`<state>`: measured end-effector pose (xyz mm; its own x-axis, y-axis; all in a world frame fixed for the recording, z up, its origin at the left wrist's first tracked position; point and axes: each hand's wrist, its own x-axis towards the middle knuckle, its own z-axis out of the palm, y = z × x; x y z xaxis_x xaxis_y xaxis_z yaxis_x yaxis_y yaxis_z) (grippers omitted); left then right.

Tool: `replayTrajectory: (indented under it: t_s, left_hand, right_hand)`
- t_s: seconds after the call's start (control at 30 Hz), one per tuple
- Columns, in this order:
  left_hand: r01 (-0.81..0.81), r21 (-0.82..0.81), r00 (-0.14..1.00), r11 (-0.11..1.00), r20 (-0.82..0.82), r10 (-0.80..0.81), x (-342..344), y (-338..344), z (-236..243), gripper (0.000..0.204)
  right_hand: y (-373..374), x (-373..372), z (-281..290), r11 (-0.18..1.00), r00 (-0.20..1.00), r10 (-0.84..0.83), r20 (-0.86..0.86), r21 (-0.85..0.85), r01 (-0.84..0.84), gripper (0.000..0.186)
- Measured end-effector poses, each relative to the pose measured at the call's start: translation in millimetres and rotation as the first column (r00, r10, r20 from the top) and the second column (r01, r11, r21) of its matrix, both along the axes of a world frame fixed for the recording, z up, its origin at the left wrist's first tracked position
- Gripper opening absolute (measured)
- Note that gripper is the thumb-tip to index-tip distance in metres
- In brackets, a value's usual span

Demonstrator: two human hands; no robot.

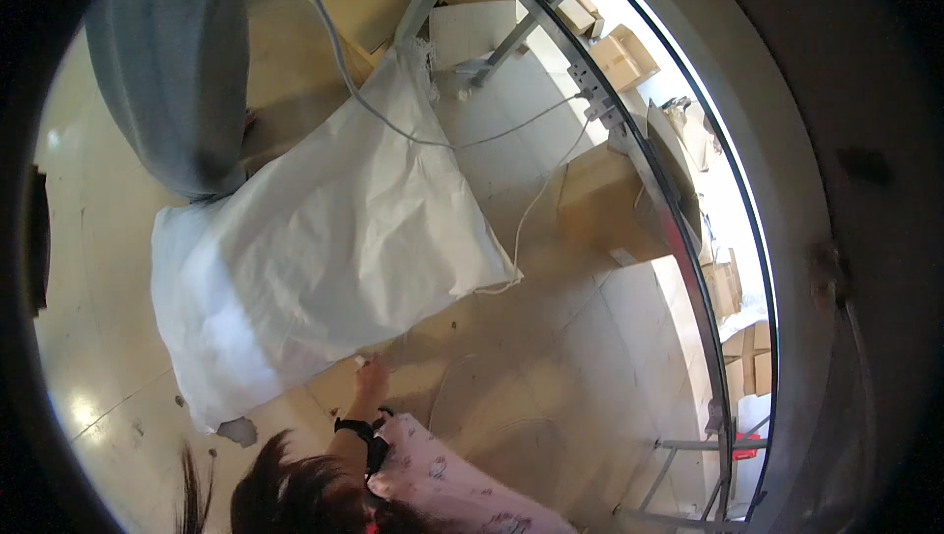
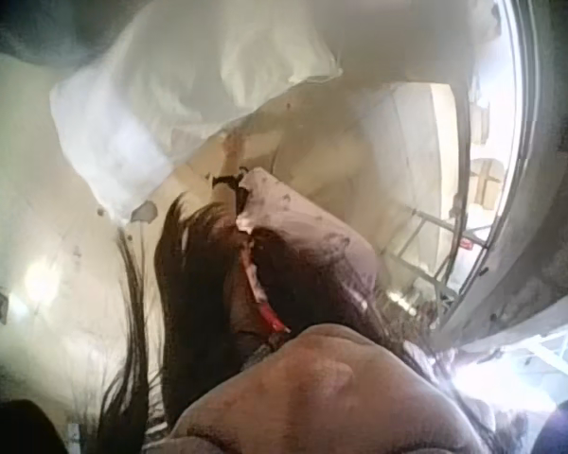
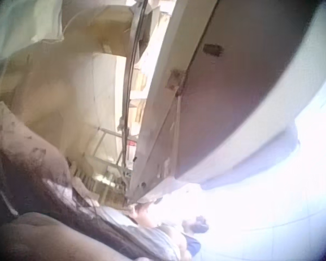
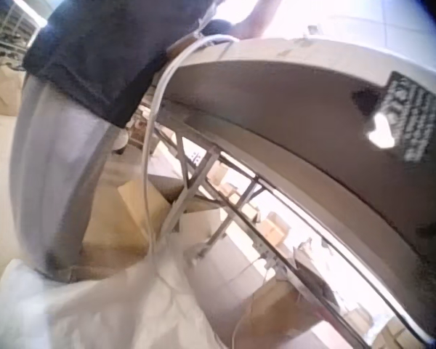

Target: Test the functionality and light effects of portable blue bluetooth speakers in an assembly line setting.

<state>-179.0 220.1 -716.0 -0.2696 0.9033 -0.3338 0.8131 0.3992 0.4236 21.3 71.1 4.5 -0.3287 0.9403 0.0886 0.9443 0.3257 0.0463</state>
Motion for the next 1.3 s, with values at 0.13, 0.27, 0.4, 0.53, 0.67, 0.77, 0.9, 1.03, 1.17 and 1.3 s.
replayTrajectory:
  t_s: [0.13,0.27,0.4,0.53,0.67,0.77,0.9,1.03,1.17,1.3]
  left_hand:
    - [0.034,0.146,0.989,0.989,0.136,-0.054,-12.1,-48.8,112.7,0.016]
    - [-0.303,0.125,0.895,0.945,0.377,0.237,-30.1,-102.3,234.4,0.011]
    - [-0.512,0.432,0.813,0.743,0.522,0.256,-41.7,-130.2,346.2,0.011]
    - [-0.304,0.863,0.936,0.403,0.349,-0.042,-48.4,-139.9,458.7,0.020]
    - [-0.151,0.971,0.924,0.183,0.205,-0.324,-34.2,-148.9,548.6,0.018]
    - [-0.235,0.925,0.753,0.299,0.368,-0.546,-1.1,-152.3,596.2,0.018]
    - [-0.146,0.704,0.421,0.695,0.680,-0.600,30.9,-167.2,660.4,0.015]
    - [0.299,0.644,0.421,0.704,0.574,-0.703,48.3,-164.2,703.9,0.020]
    - [0.405,0.678,0.349,0.613,0.505,-0.789,82.5,-158.2,726.8,0.017]
    - [0.443,0.666,0.355,0.600,0.484,-0.800,105.2,-155.9,746.7,0.018]
  right_hand:
    - [0.7,-5.4,-3.8,0.999,0.998,0.036,-0.050,0.013,-0.036,0.093]
    - [-2.7,-2.0,-6.1,0.991,0.979,0.129,-0.157,0.060,-0.120,0.094]
    - [-9.4,4.9,-3.4,0.992,0.989,0.060,-0.137,0.115,-0.044,0.101]
    - [-7.4,7.8,8.4,0.989,0.985,0.134,-0.111,0.083,-0.126,0.082]
    - [-14.4,20.6,18.5,0.960,0.919,0.254,-0.302,0.191,-0.203,0.060]
    - [-41.1,59.1,32.0,0.859,0.854,0.402,-0.330,0.459,-0.227,0.046]
    - [-97.5,113.8,53.1,0.701,0.897,0.353,-0.267,0.711,-0.064,0.035]
    - [-118.1,150.4,88.6,0.734,0.935,0.053,-0.350,0.649,0.202,0.051]
    - [-119.9,180.1,122.3,0.962,0.935,-0.129,-0.332,0.187,0.200,0.086]
    - [-89.8,193.8,119.1,0.986,0.963,-0.164,-0.213,-0.006,0.167,0.102]
